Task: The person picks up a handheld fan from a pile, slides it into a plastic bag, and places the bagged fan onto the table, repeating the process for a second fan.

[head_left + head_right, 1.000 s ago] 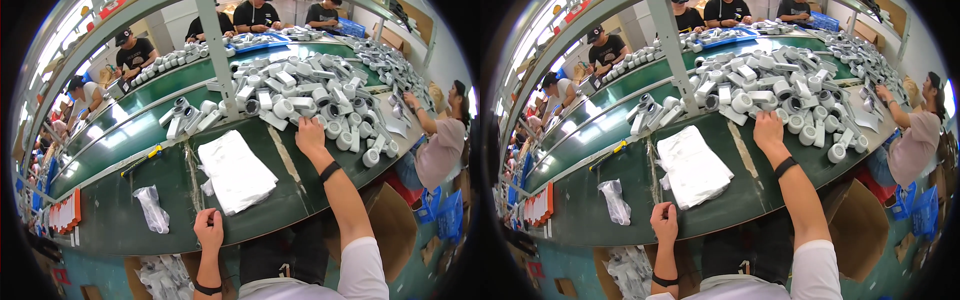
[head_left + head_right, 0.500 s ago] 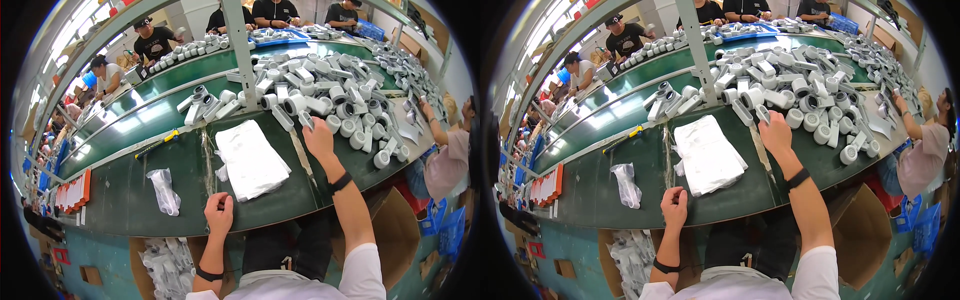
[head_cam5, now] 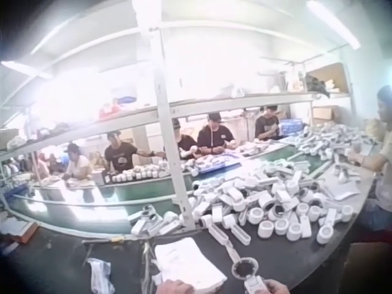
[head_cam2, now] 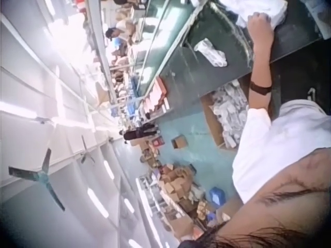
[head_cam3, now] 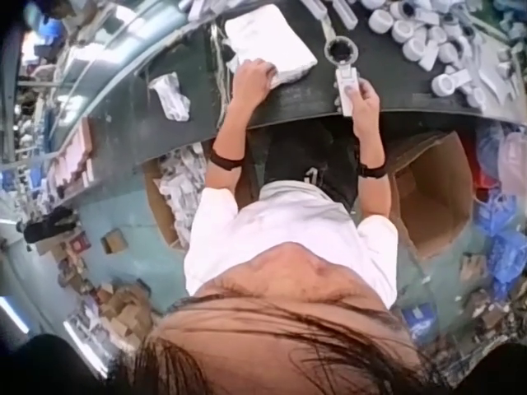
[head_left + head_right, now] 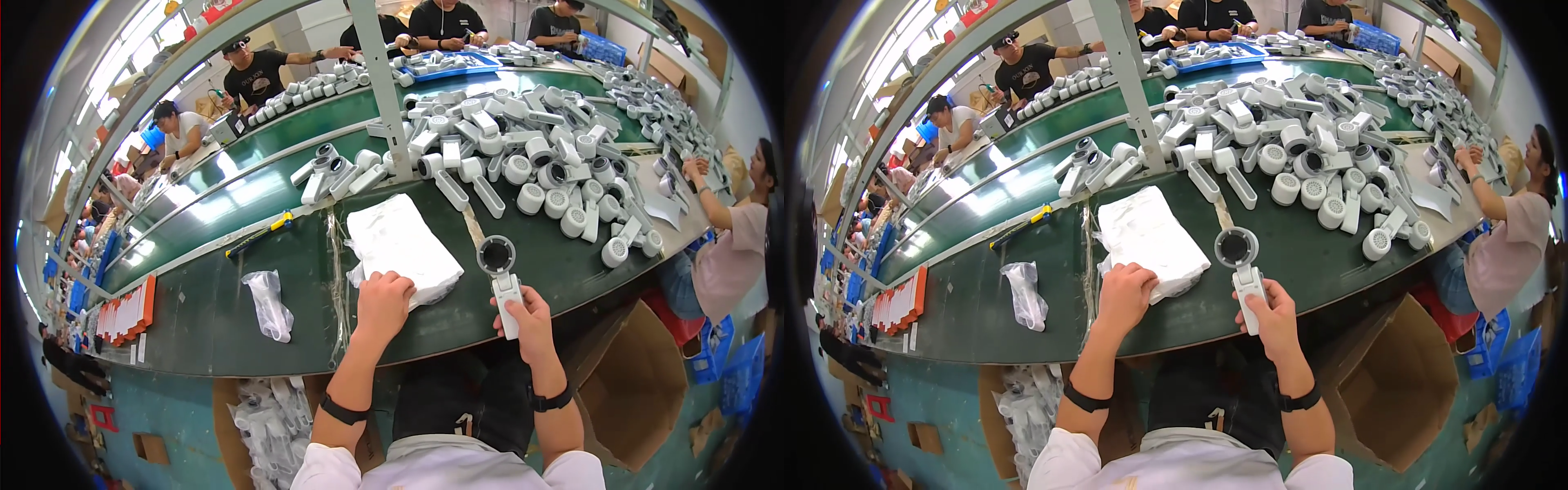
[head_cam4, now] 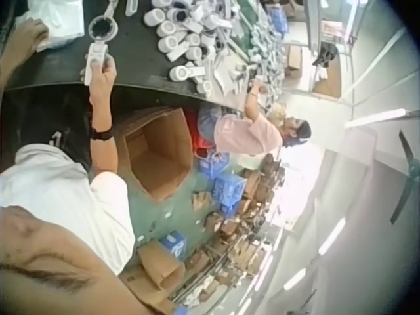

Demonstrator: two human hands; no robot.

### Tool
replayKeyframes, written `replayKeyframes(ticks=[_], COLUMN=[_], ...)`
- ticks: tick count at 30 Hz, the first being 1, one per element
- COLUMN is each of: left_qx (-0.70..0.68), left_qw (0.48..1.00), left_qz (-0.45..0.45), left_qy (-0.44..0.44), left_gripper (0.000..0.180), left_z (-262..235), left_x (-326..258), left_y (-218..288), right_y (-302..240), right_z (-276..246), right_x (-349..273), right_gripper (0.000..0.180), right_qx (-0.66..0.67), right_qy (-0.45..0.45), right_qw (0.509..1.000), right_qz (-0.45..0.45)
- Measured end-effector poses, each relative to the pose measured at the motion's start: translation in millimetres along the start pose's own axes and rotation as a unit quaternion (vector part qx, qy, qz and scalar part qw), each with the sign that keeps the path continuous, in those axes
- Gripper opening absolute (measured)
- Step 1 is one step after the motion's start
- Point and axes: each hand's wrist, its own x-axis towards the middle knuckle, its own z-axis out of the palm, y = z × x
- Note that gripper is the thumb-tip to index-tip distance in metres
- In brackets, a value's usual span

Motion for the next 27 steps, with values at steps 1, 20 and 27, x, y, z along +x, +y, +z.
replayKeyframes(ticks=[1, 20, 27], left_qx=[0.002, -0.226, -0.275], left_qw=[1.000, 0.967, 0.957], left_qz=[0.000, -0.065, -0.061], left_qy=[0.000, 0.093, 0.067], left_gripper=[0.009, 0.014, 0.012], left_z=[-1.1, -5.9, -12.7], left_x=[0.7, 4.9, 6.7], left_y=[-1.1, -2.4, -3.6], right_y=[1.0, -4.8, -20.0], right_z=[0.0, 19.8, 32.9], right_x=[-2.7, -23.7, -3.1], right_gripper=[0.022, 0.048, 0.073], right_qx=[0.002, -0.132, -0.262], right_qy=[-0.001, -0.193, -0.225], right_qw=[1.000, 0.970, 0.937], right_qz=[0.000, 0.069, 0.061])
